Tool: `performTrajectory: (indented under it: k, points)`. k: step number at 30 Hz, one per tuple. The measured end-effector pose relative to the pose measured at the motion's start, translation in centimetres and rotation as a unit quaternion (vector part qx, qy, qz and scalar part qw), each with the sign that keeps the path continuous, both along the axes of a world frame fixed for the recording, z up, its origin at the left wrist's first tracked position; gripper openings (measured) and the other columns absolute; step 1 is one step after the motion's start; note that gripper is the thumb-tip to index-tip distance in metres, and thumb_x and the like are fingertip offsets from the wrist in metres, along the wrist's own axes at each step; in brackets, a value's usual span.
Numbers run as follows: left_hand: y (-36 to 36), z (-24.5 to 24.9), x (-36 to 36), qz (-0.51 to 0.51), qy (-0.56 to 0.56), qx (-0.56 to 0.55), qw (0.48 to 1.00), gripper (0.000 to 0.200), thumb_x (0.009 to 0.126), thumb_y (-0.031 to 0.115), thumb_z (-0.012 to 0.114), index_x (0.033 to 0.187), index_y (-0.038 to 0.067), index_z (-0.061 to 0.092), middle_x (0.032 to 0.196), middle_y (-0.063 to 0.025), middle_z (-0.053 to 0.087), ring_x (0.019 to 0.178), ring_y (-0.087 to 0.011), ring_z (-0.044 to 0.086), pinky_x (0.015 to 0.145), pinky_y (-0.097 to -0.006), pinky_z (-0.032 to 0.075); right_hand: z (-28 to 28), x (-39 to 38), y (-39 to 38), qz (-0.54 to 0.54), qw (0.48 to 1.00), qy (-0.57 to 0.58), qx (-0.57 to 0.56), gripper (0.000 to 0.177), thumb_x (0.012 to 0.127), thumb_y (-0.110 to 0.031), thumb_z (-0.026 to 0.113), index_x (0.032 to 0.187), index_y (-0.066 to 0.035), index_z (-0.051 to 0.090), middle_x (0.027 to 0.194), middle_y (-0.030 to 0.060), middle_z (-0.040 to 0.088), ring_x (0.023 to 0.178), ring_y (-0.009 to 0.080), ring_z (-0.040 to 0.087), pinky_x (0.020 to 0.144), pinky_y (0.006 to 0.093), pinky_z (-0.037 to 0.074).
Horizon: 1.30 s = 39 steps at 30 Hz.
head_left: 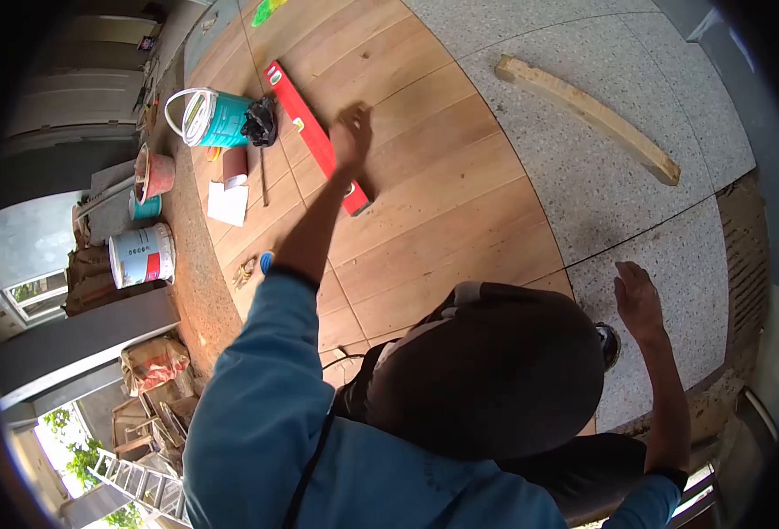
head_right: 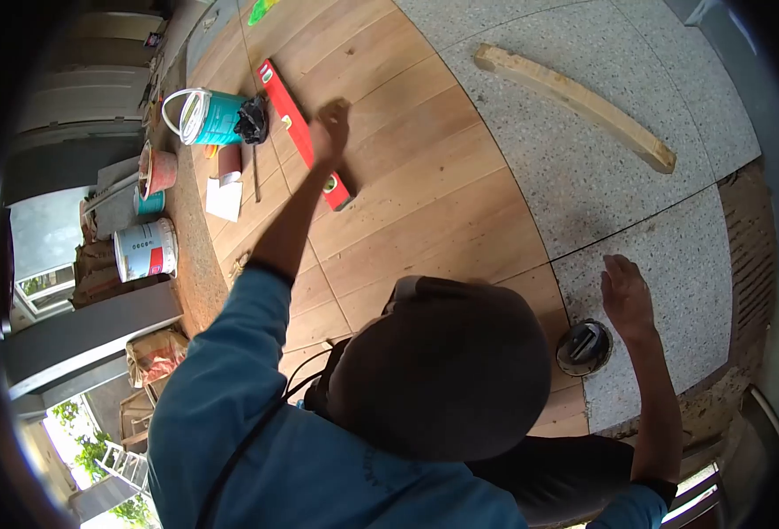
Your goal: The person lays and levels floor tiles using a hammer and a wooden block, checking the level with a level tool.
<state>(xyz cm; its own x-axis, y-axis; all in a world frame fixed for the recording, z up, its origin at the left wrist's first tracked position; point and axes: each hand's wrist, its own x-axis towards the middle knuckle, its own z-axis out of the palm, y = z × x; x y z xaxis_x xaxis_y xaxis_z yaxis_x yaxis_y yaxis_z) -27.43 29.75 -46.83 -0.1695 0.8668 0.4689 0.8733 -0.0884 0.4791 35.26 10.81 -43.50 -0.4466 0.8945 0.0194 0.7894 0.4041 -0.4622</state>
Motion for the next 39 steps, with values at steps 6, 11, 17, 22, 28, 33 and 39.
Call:
performTrajectory:
  k: [6, 11, 17, 22, 28, 33, 39]
  points:
    - [18.3, -5.1, -9.8, 0.181, 0.032, -0.247, 0.951, 0.025, 0.095, 0.033, 0.069, 0.097, 0.009, 0.072, 0.081, -0.0103, 0.068, 0.067, -0.0226, 0.060, 0.061, -0.0386, 0.049, -1.2, -4.9, 1.4, -0.051, 0.998, 0.028, -0.029, 0.024, 0.096, -0.011, 0.060, 0.118, -0.002, 0.065, 0.116, 0.0241, 0.068, 0.107, 0.0438, 0.065, 0.091, 0.0502, 0.055]
    - [28.6, -12.4, -15.8, 0.210, -0.066, -0.270, 0.937, 0.030, 0.091, 0.038, 0.074, 0.078, 0.011, 0.074, 0.071, 0.0002, 0.063, 0.059, -0.0148, 0.053, 0.056, -0.0356, 0.046, -2.5, -8.7, 1.1, -0.109, 0.991, 0.018, -0.069, 0.033, 0.096, -0.013, 0.061, 0.127, -0.004, 0.062, 0.119, 0.0200, 0.067, 0.106, 0.0407, 0.066, 0.087, 0.0478, 0.058]
    - [24.3, -8.0, -10.4, 0.067, -0.110, -0.140, 0.982, 0.024, 0.088, 0.024, 0.071, 0.085, 0.001, 0.078, 0.078, -0.0098, 0.075, 0.072, -0.0190, 0.070, 0.068, -0.0344, 0.054, -2.0, -13.1, 4.2, -0.149, 0.979, 0.064, -0.123, 0.023, 0.096, -0.012, 0.056, 0.112, 0.001, 0.064, 0.114, 0.0254, 0.066, 0.109, 0.0442, 0.065, 0.094, 0.0509, 0.055]
    - [10.9, -2.6, 6.9, -0.208, -0.323, -0.170, 0.908, 0.021, 0.096, 0.012, 0.067, 0.112, -0.001, 0.072, 0.099, -0.0061, 0.073, 0.083, -0.0152, 0.069, 0.077, -0.0291, 0.057, -1.4, -16.9, 9.8, -0.221, 0.940, 0.246, -0.081, 0.020, 0.094, -0.011, 0.063, 0.107, 0.002, 0.071, 0.106, 0.0202, 0.072, 0.100, 0.0403, 0.068, 0.088, 0.0446, 0.057]
    - [-2.3, 0.6, 29.5, -0.310, -0.459, -0.355, 0.753, 0.018, 0.102, 0.010, 0.065, 0.113, -0.003, 0.068, 0.102, -0.0077, 0.072, 0.087, -0.0153, 0.069, 0.081, -0.0286, 0.055, -1.5, -16.3, 12.5, -0.365, 0.811, 0.449, -0.084, 0.025, 0.093, -0.014, 0.069, 0.108, 0.005, 0.073, 0.093, 0.0132, 0.077, 0.084, 0.0197, 0.072, 0.080, 0.0323, 0.056]
    - [-3.7, 1.2, 38.0, -0.373, -0.458, -0.371, 0.716, 0.019, 0.102, 0.008, 0.064, 0.116, -0.005, 0.065, 0.103, -0.0097, 0.071, 0.089, -0.0166, 0.071, 0.081, -0.0282, 0.056, -0.6, -9.8, 10.2, -0.430, 0.786, 0.425, -0.132, 0.022, 0.090, -0.013, 0.071, 0.101, 0.005, 0.075, 0.083, 0.0098, 0.075, 0.077, 0.0144, 0.069, 0.073, 0.0290, 0.056]
    - [-2.7, 1.4, 41.5, -0.406, -0.376, -0.415, 0.722, 0.026, 0.101, 0.003, 0.061, 0.125, -0.006, 0.060, 0.107, -0.0138, 0.072, 0.092, -0.0202, 0.072, 0.084, -0.0301, 0.056, -1.0, -4.9, 8.2, -0.432, 0.732, 0.490, -0.194, 0.017, 0.087, -0.013, 0.075, 0.095, 0.003, 0.077, 0.080, 0.0069, 0.072, 0.072, 0.0132, 0.066, 0.067, 0.0280, 0.055]
